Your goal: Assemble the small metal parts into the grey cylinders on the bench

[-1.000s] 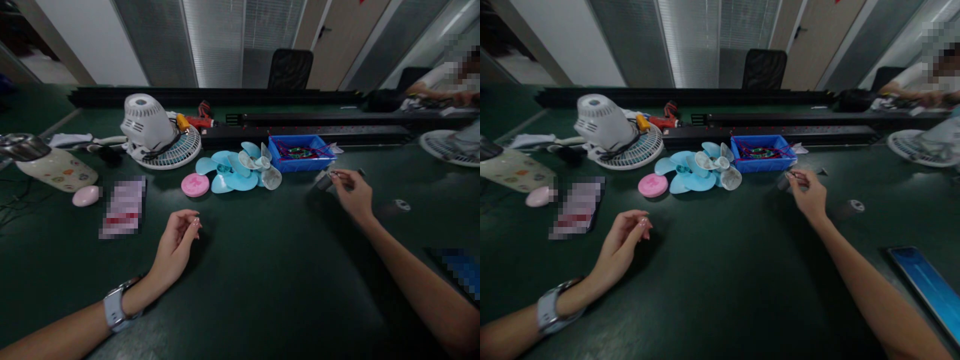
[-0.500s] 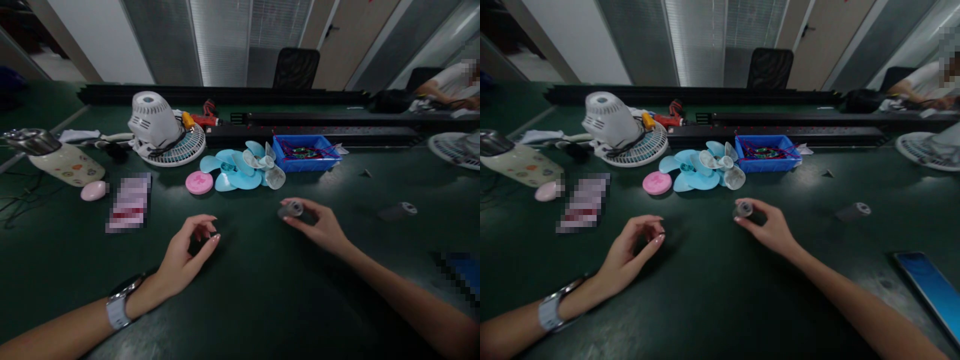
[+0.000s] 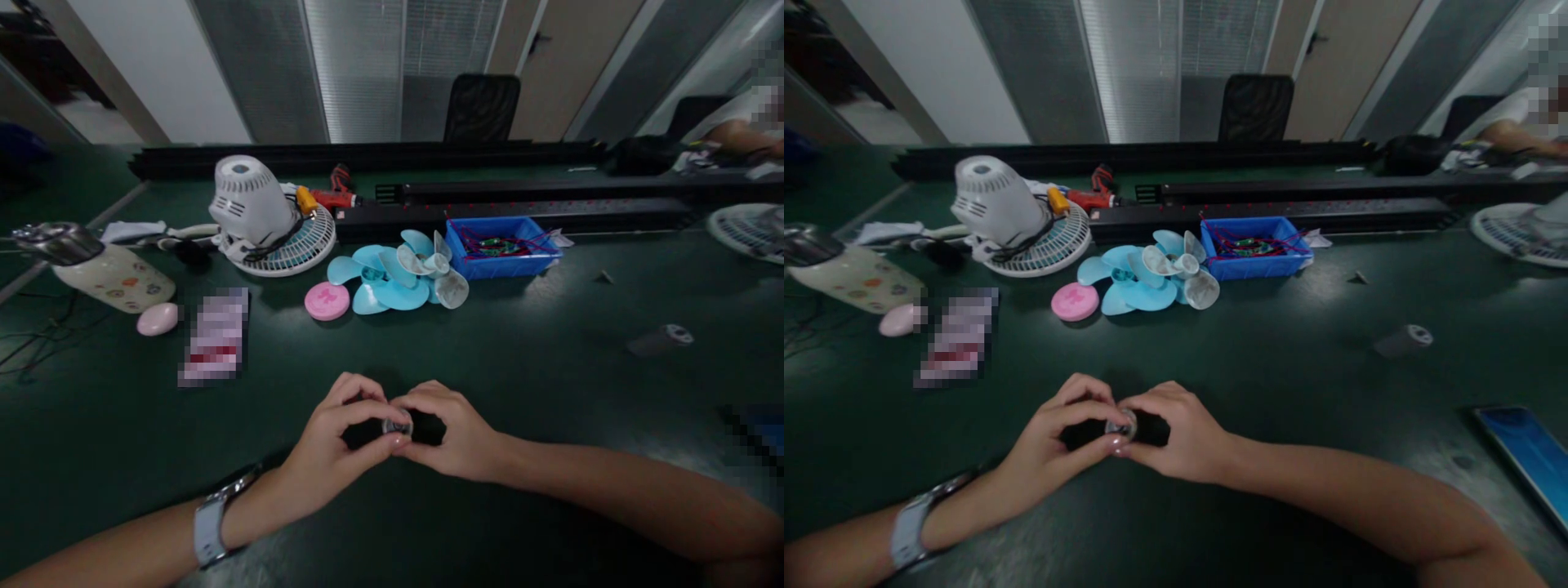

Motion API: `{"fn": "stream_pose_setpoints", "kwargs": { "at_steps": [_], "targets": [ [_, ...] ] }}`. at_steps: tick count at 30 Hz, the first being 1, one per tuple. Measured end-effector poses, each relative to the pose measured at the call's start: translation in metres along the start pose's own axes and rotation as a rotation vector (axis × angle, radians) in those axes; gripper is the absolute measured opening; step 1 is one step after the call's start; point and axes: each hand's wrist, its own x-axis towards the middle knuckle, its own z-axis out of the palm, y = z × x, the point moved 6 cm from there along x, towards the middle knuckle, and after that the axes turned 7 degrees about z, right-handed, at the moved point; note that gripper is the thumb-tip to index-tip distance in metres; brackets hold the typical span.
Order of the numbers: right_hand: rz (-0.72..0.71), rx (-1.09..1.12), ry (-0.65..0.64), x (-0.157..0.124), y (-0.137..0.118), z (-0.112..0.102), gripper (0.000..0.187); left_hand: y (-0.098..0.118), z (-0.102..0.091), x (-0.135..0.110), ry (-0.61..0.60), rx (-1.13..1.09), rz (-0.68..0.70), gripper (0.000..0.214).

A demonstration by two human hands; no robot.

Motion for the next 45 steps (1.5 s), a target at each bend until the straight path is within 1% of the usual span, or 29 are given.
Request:
{"fn": "stream_pose_setpoints", "kwargs": {
  "at_steps": [2,4,6,8,10,12,14,15,17,19,21,22,23,25,27,28,30,31,33,34,35,36,37,38,40,41,42,44,45],
  "targets": [
    [-0.009,0.008,-0.012,-0.001,0.0,0.001,0.033,0.002,-0.003,0.002,0.039,-0.026,0.0,0.013],
    [-0.006,0.006,-0.021,-0.001,0.0,0.002,0.034,0.006,-0.01,0.001,0.084,-0.029,0.039,0.01],
    [-0.002,0.001,-0.011,-0.002,0.0,0.002,0.035,0.006,-0.018,-0.002,0.119,0.003,0.084,0.01],
    [0.005,-0.006,-0.002,-0.003,0.0,0.003,0.037,0.0,-0.024,-0.006,0.138,0.077,0.104,0.012],
    [0.008,-0.013,0.007,-0.005,0.0,0.0,0.038,-0.01,-0.025,-0.009,0.118,0.17,0.108,0.015],
    [0.013,-0.035,0.044,-0.007,0.002,-0.01,0.039,-0.024,-0.021,-0.012,0.052,0.24,0.074,0.016],
    [0.052,-0.078,0.149,-0.009,0.011,-0.035,0.039,-0.035,-0.015,-0.013,-0.022,0.277,0.029,0.015],
    [0.09,-0.105,0.227,-0.011,0.019,-0.053,0.038,-0.038,-0.013,-0.014,-0.051,0.283,0.01,0.015],
    [0.191,-0.167,0.419,-0.017,0.042,-0.097,0.037,-0.041,-0.011,-0.014,-0.072,0.267,-0.023,0.021],
    [0.283,-0.226,0.621,-0.026,0.072,-0.145,0.04,-0.042,-0.013,-0.014,-0.036,0.218,-0.076,0.032],
    [0.345,-0.274,0.779,-0.035,0.104,-0.186,0.045,-0.045,-0.019,-0.015,0.066,0.155,-0.161,0.037],
    [0.379,-0.305,0.829,-0.039,0.12,-0.203,0.048,-0.048,-0.023,-0.016,0.134,0.118,-0.212,0.036],
    [0.41,-0.334,0.861,-0.042,0.135,-0.215,0.049,-0.051,-0.027,-0.017,0.207,0.081,-0.257,0.033],
    [0.455,-0.383,0.884,-0.046,0.16,-0.232,0.049,-0.056,-0.032,-0.019,0.344,0.006,-0.317,0.029],
    [0.467,-0.397,0.881,-0.048,0.174,-0.238,0.048,-0.06,-0.034,-0.021,0.44,-0.053,-0.337,0.028],
    [0.463,-0.398,0.883,-0.049,0.176,-0.238,0.048,-0.062,-0.035,-0.021,0.474,-0.07,-0.337,0.028],
    [0.438,-0.463,0.949,-0.05,0.163,-0.235,0.056,-0.062,-0.036,-0.022,0.527,-0.09,-0.329,0.027],
    [0.411,-0.531,1.006,-0.051,0.149,-0.23,0.062,-0.063,-0.037,-0.022,0.552,-0.097,-0.325,0.027],
    [0.284,-0.698,1.108,-0.049,0.105,-0.21,0.068,-0.063,-0.038,-0.023,0.594,-0.116,-0.321,0.028],
    [0.205,-0.762,1.096,-0.044,0.081,-0.194,0.067,-0.063,-0.038,-0.023,0.606,-0.126,-0.322,0.028],
    [0.095,-0.783,1.023,-0.036,0.058,-0.174,0.059,-0.063,-0.038,-0.023,0.611,-0.135,-0.325,0.029],
    [0.006,-0.754,0.838,-0.024,0.039,-0.15,0.046,-0.063,-0.038,-0.023,0.611,-0.14,-0.324,0.029],
    [-0.033,-0.676,0.561,-0.009,0.026,-0.12,0.038,-0.063,-0.038,-0.023,0.609,-0.143,-0.32,0.03],
    [-0.041,-0.579,0.305,0.002,0.016,-0.09,0.038,-0.064,-0.038,-0.023,0.606,-0.143,-0.316,0.03],
    [-0.052,-0.432,-0.036,0.016,0.002,-0.038,0.042,-0.064,-0.038,-0.023,0.608,-0.142,-0.313,0.029],
    [-0.063,-0.392,-0.135,0.022,-0.002,-0.018,0.044,-0.064,-0.038,-0.024,0.611,-0.144,-0.312,0.029],
    [-0.078,-0.379,-0.192,0.027,-0.004,-0.002,0.044,-0.064,-0.038,-0.024,0.615,-0.149,-0.311,0.028],
    [-0.109,-0.392,-0.236,0.034,-0.003,0.019,0.036,-0.064,-0.038,-0.024,0.618,-0.165,-0.309,0.028],
    [-0.121,-0.396,-0.234,0.037,-0.002,0.023,0.03,-0.064,-0.037,-0.024,0.612,-0.173,-0.306,0.028]
  ]
}}
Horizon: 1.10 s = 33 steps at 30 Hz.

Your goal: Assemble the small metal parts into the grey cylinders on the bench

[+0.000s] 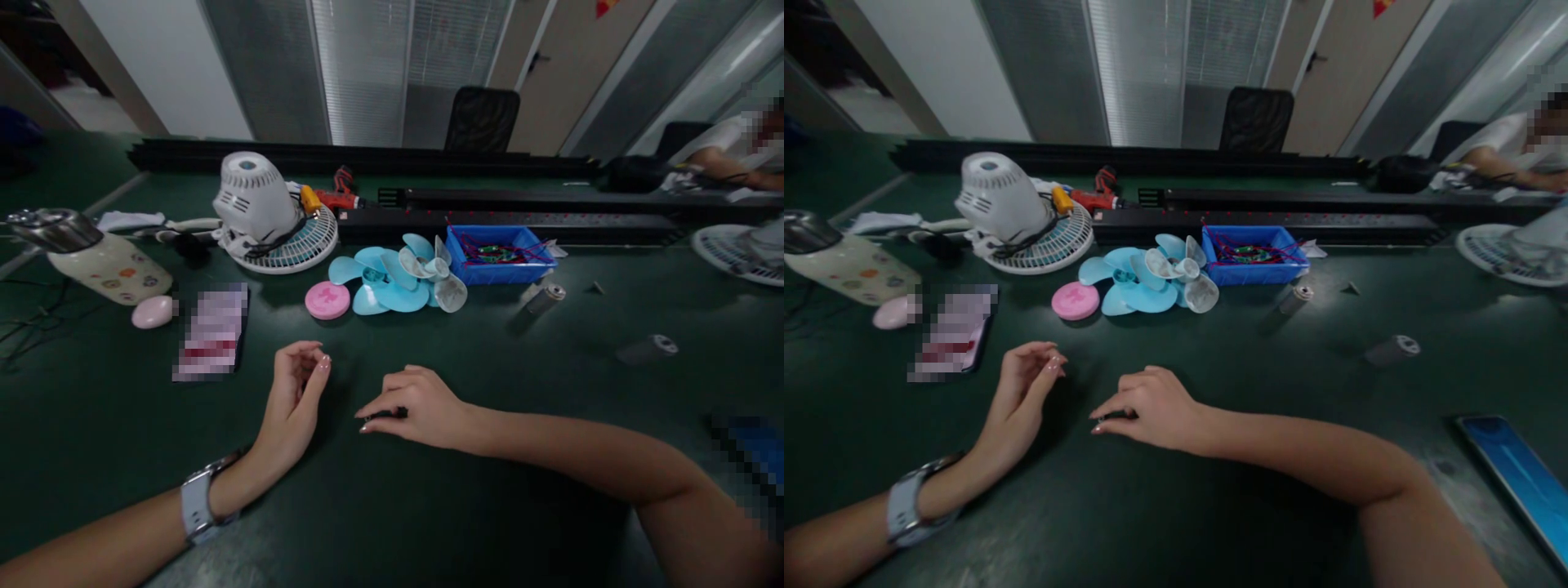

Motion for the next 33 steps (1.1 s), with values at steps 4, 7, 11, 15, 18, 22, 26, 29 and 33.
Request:
{"fn": "stream_pose_setpoints", "kwargs": {
  "at_steps": [4,7,11,15,18,22,26,29,33],
  "targets": [
    [0.006,0.012,0.18,-0.007,0.013,-0.027,0.02,0.001,0.001,0.0,-0.025,0.0,-0.003,0.026],
    [0.155,-0.03,0.539,-0.038,0.05,-0.091,0.017,0.0,0.001,0.0,-0.023,0.003,-0.018,0.026],
    [0.442,-0.322,1.052,-0.106,0.121,-0.172,0.019,0.0,0.002,0.0,-0.029,0.001,-0.017,0.028],
    [0.625,-0.396,1.038,-0.142,0.183,-0.188,0.021,0.001,0.002,0.001,-0.007,0.001,-0.029,0.028],
    [0.69,-0.353,1.034,-0.152,0.201,-0.182,0.023,0.001,0.002,0.001,-0.004,-0.004,-0.026,0.028],
    [0.697,-0.337,1.06,-0.15,0.2,-0.177,0.023,0.0,0.002,0.0,-0.025,-0.011,-0.023,0.026],
    [0.727,-0.342,1.091,-0.15,0.198,-0.177,0.024,0.0,0.002,0.0,-0.023,-0.02,-0.031,0.026],
    [0.749,-0.335,1.078,-0.149,0.198,-0.177,0.023,0.001,0.003,0.001,-0.029,-0.023,-0.031,0.026],
    [0.756,-0.324,1.063,-0.15,0.199,-0.176,0.022,0.001,0.003,0.0,-0.026,-0.02,-0.032,0.027]
  ]
}}
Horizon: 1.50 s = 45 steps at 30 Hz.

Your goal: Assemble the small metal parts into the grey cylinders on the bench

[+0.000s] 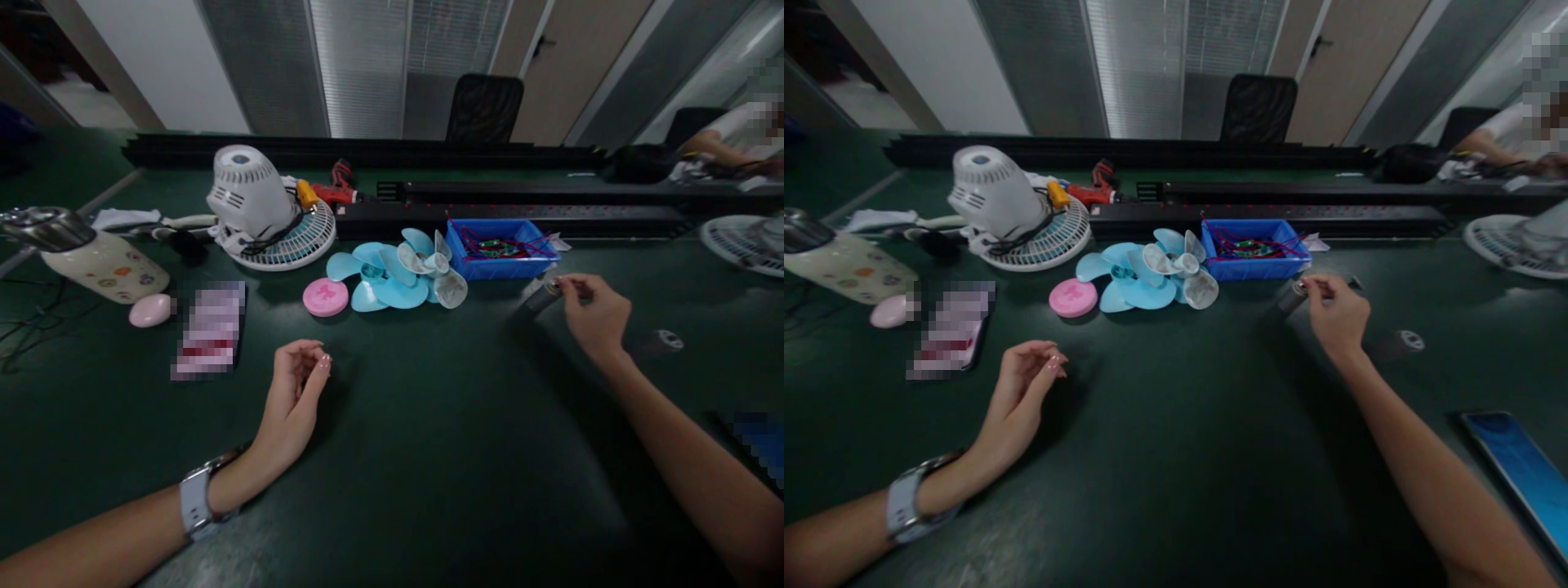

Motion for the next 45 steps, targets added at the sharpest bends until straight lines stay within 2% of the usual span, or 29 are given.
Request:
{"fn": "stream_pose_setpoints", "kwargs": {
  "at_steps": [6,9,15,17,19,20,23,25,28,32,39,41,45],
  "targets": [
    [0.001,-0.016,-0.035,-0.004,0.006,0.004,0.02,-0.001,0.001,-0.001,-0.024,-0.009,0.006,0.026],
    [-0.005,0.047,-0.057,-0.007,0.011,0.009,0.023,-0.001,0.001,-0.001,-0.03,0.0,0.01,0.025],
    [0.059,0.207,-0.111,-0.009,0.019,0.02,0.046,0.0,0.001,-0.001,-0.037,0.028,0.018,0.028],
    [0.06,0.196,-0.089,-0.016,0.006,0.015,0.046,0.002,0.002,-0.002,-0.051,0.049,0.05,0.029],
    [-0.012,0.206,-0.132,-0.033,-0.025,0.01,0.046,0.005,0.003,-0.005,-0.093,0.095,0.091,0.031],
    [-0.071,0.23,-0.196,-0.046,-0.047,0.009,0.047,0.008,0.005,-0.006,-0.128,0.124,0.118,0.031],
    [-0.272,0.375,-0.553,-0.101,-0.119,0.012,0.044,0.02,0.013,-0.012,-0.286,0.212,0.207,0.032],
    [-0.397,0.464,-0.741,-0.138,-0.159,0.014,0.044,0.031,0.019,-0.016,-0.398,0.238,0.273,0.034],
    [-0.468,0.534,-0.899,-0.174,-0.192,0.02,0.047,0.046,0.028,-0.022,-0.513,0.227,0.352,0.037],
    [-0.476,0.583,-0.913,-0.186,-0.199,0.028,0.043,0.055,0.039,-0.026,-0.588,0.228,0.374,0.031],
    [-0.458,0.587,-0.906,-0.189,-0.196,0.032,0.037,0.056,0.049,-0.016,-0.52,0.227,0.305,0.013],
    [-0.463,0.595,-0.884,-0.189,-0.195,0.032,0.037,0.058,0.049,-0.014,-0.513,0.239,0.296,0.01],
    [-0.478,0.599,-0.85,-0.19,-0.196,0.032,0.041,0.061,0.037,-0.012,-0.452,0.256,0.381,0.01]
  ]
}}
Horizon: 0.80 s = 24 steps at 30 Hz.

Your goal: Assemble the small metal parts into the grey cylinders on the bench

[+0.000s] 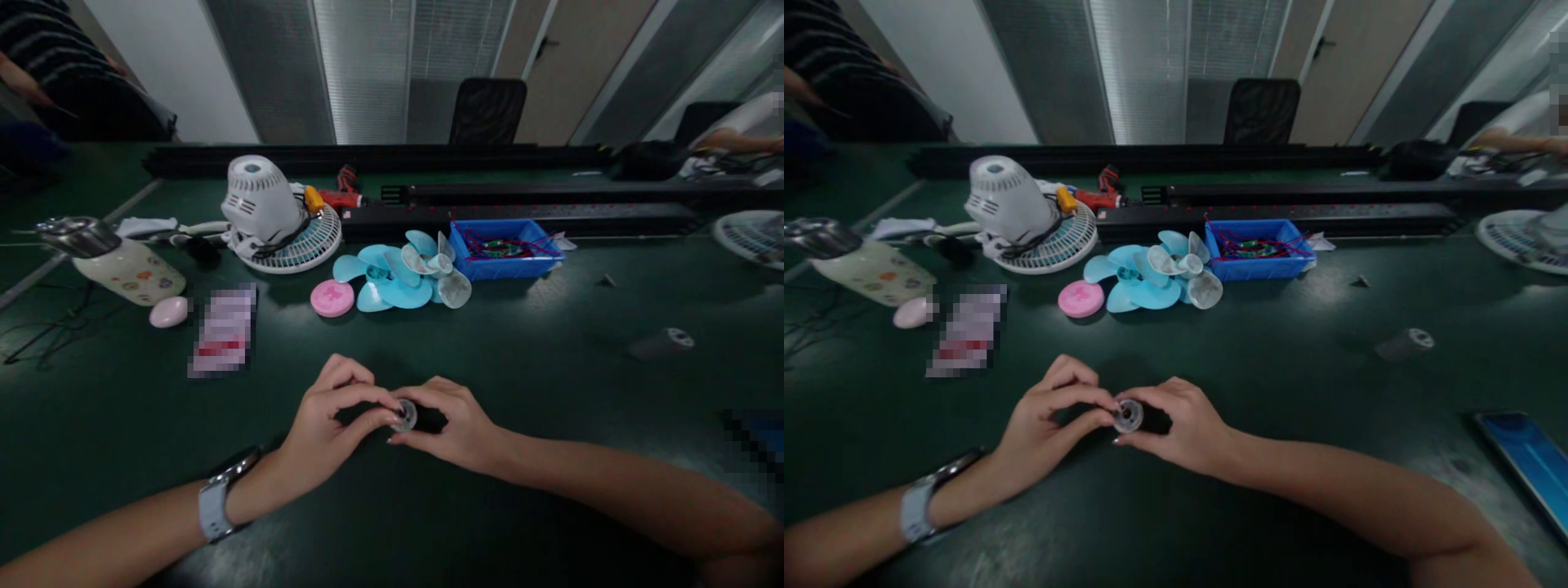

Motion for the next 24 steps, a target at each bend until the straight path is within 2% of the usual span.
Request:
{"fn": "stream_pose_setpoints", "kwargs": {
  "at_steps": [3,5,7,10,13,16,18,21,23,24],
  "targets": [
    [0.016,0.0,0.0,0.0,0.0,0.0,0.043,-0.014,-0.005,-0.008,0.03,0.094,-0.003,0.011],
    [0.054,0.011,0.01,-0.001,0.002,-0.003,0.043,-0.027,-0.002,-0.014,-0.018,0.143,-0.048,0.011],
    [0.109,0.02,0.062,-0.001,0.007,-0.016,0.041,-0.038,0.003,-0.018,-0.089,0.179,-0.086,0.011],
    [0.202,0.008,0.242,-0.003,0.028,-0.057,0.037,-0.047,0.008,-0.02,-0.151,0.209,-0.118,0.015],
    [0.307,-0.081,0.476,-0.007,0.066,-0.115,0.04,-0.047,0.009,-0.02,-0.156,0.196,-0.132,0.018],
    [0.384,-0.201,0.681,-0.013,0.117,-0.168,0.046,-0.046,0.005,-0.019,-0.104,0.153,-0.174,0.024],
    [0.43,-0.256,0.759,-0.017,0.15,-0.192,0.049,-0.046,0.001,-0.019,-0.045,0.133,-0.218,0.026],
    [0.519,-0.283,0.783,-0.022,0.186,-0.21,0.05,-0.049,-0.006,-0.02,0.086,0.118,-0.296,0.026],
    [0.52,-0.299,0.783,-0.023,0.19,-0.212,0.054,-0.053,-0.01,-0.022,0.179,0.086,-0.343,0.026],
    [0.486,-0.339,0.803,-0.023,0.182,-0.211,0.059,-0.055,-0.011,-0.023,0.218,0.063,-0.362,0.026]
  ]
}}
